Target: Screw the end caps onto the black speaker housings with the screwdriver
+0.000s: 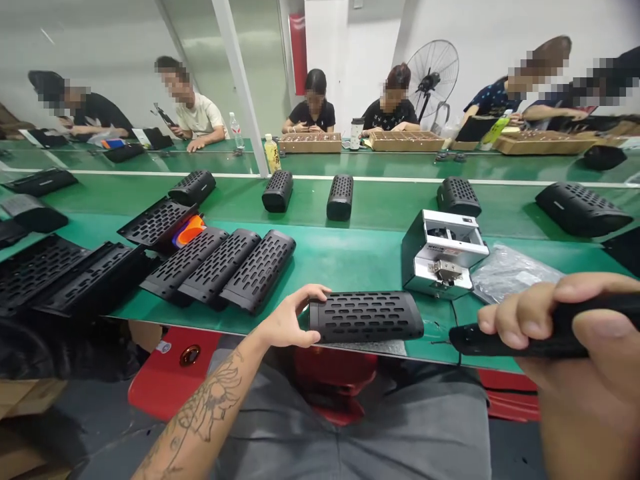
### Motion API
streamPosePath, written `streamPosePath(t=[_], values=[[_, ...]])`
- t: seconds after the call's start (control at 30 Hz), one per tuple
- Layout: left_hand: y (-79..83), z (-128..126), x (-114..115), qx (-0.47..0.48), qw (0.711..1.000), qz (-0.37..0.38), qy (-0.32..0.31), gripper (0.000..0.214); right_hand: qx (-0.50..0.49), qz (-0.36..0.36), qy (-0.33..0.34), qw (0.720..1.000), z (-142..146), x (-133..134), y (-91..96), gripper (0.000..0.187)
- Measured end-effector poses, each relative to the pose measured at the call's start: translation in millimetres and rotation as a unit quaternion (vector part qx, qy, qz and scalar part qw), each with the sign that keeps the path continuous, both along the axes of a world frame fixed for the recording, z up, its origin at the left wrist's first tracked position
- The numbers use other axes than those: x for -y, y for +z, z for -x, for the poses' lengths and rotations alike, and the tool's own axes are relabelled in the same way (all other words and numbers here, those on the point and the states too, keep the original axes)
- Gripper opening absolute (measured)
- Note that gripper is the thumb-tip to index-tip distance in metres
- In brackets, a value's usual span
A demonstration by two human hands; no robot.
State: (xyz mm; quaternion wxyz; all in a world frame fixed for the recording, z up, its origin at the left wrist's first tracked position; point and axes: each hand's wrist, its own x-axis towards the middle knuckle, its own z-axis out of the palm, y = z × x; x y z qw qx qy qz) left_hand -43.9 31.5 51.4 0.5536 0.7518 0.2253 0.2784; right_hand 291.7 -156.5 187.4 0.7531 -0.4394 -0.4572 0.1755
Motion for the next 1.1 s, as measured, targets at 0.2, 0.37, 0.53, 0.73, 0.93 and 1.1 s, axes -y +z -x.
streamPosePath(t=[0.2, 0.37, 0.53, 0.73, 0.93, 1.1], values=[[-5.5, -2, -8, 0.025, 0.999, -0.019, -0.037, 0.065, 0.044, 0.001, 0.092, 0.995, 15, -18, -3.0, 0.013], [-4.7, -3, -7, 0.013, 0.999, -0.018, -0.035, 0.065, 0.053, 0.023, 0.107, 0.993, 13, -26, -15.8, 0.009], [0.7, -4, -4, 0.020, 0.999, -0.021, -0.037, 0.063, 0.062, 0.042, 0.140, 0.987, 19, -32, -16.0, 0.012], [-4.8, -5, -1, 0.022, 0.999, -0.030, -0.024, 0.066, 0.073, 0.065, 0.192, 0.976, 12, -28, -20.2, 0.017], [-14.3, -6, -1, 0.060, 0.996, -0.053, -0.025, 0.069, 0.082, 0.078, 0.204, 0.972, 7, -26, -21.1, 0.022], [-15.4, -7, 0, 0.070, 0.995, -0.069, -0.024, 0.069, 0.090, 0.059, 0.222, 0.969, 10, -27, -21.2, 0.019]])
